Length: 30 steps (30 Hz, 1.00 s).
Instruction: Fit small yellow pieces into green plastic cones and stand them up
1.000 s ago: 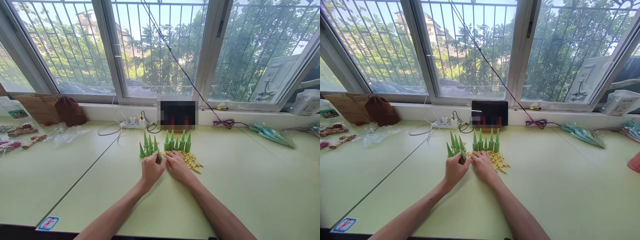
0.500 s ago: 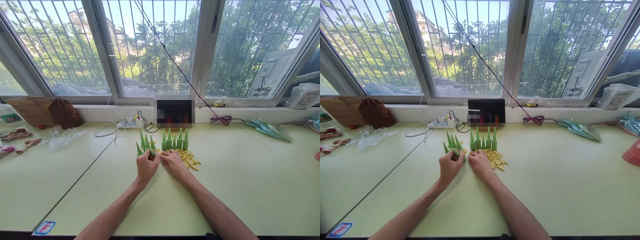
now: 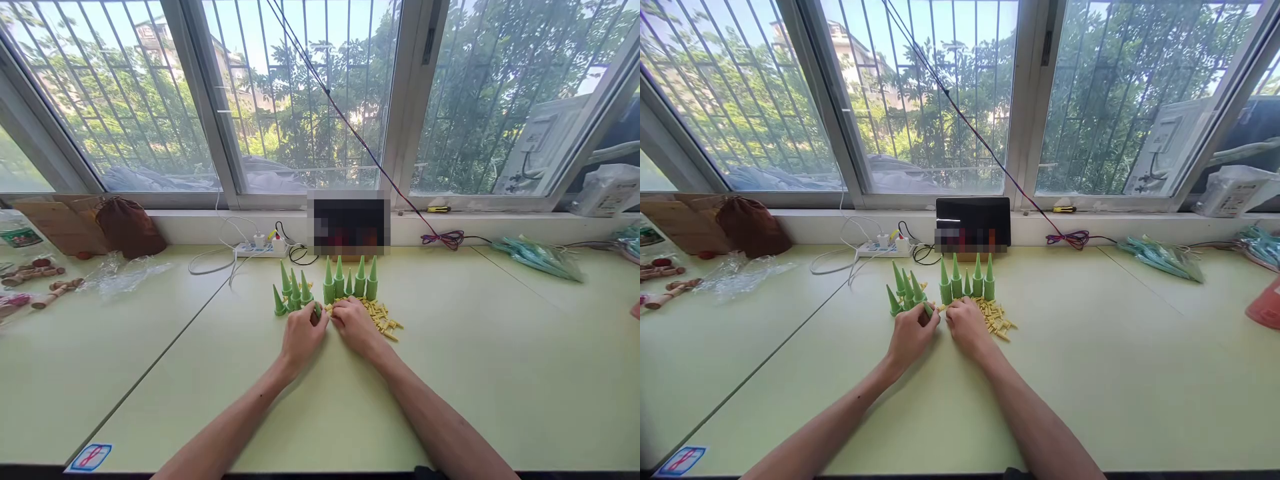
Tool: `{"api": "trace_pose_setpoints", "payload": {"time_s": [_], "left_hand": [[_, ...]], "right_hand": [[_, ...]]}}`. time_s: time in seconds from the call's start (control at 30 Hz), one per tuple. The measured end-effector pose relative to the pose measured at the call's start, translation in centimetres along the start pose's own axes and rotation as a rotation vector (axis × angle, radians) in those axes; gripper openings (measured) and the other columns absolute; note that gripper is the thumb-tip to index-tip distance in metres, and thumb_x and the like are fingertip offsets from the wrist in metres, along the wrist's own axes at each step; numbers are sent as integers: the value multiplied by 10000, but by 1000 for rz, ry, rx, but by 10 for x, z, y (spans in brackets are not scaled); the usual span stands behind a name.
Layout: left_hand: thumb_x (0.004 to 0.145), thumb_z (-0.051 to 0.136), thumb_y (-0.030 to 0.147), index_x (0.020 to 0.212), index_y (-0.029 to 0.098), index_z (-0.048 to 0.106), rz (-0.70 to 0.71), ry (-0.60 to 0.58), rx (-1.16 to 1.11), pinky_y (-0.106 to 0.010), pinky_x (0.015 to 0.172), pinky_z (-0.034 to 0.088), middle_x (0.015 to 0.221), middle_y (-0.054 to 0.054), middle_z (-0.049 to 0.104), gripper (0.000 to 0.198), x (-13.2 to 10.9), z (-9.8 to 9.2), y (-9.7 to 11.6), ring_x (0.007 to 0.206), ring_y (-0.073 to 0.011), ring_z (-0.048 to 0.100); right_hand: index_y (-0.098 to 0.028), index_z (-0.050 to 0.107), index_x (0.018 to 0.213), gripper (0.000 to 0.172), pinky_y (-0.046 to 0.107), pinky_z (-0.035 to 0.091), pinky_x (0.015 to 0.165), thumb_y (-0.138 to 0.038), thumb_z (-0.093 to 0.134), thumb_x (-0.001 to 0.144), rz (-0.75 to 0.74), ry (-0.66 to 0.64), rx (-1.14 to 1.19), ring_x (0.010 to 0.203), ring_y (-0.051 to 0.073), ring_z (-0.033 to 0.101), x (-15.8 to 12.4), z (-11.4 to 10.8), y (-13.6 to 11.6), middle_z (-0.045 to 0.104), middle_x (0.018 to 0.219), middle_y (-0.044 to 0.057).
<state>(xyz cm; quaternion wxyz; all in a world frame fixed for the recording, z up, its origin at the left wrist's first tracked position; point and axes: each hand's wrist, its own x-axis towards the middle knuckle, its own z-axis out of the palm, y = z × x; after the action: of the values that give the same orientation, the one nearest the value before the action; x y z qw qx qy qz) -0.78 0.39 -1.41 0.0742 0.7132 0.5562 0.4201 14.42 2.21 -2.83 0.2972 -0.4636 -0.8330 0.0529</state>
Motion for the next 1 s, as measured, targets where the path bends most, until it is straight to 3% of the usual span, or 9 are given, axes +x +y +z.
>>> {"api": "trace_pose_setpoints", "payload": {"time_s": [0.33, 1.0], "left_hand": [[883, 463, 301, 804, 187, 573, 4, -124, -42, -254, 561, 368, 580, 20, 550, 177, -1, 1, 0, 514, -135, 476], [901, 495, 340, 846, 183, 592, 44, -110, -41, -257, 561, 408, 577, 14, 605, 193, 3, 8, -12, 506, -148, 544]], "right_hand": [[-176, 636, 724, 213, 299, 416, 785, -92, 526, 885, 30, 23, 5, 802, 188, 507, -1, -1, 0, 658, 821, 54], [-173, 662, 828, 169, 319, 427, 808, -137, 519, 911, 22, 36, 42, 882, 208, 513, -3, 0, -3, 654, 879, 73]]}}
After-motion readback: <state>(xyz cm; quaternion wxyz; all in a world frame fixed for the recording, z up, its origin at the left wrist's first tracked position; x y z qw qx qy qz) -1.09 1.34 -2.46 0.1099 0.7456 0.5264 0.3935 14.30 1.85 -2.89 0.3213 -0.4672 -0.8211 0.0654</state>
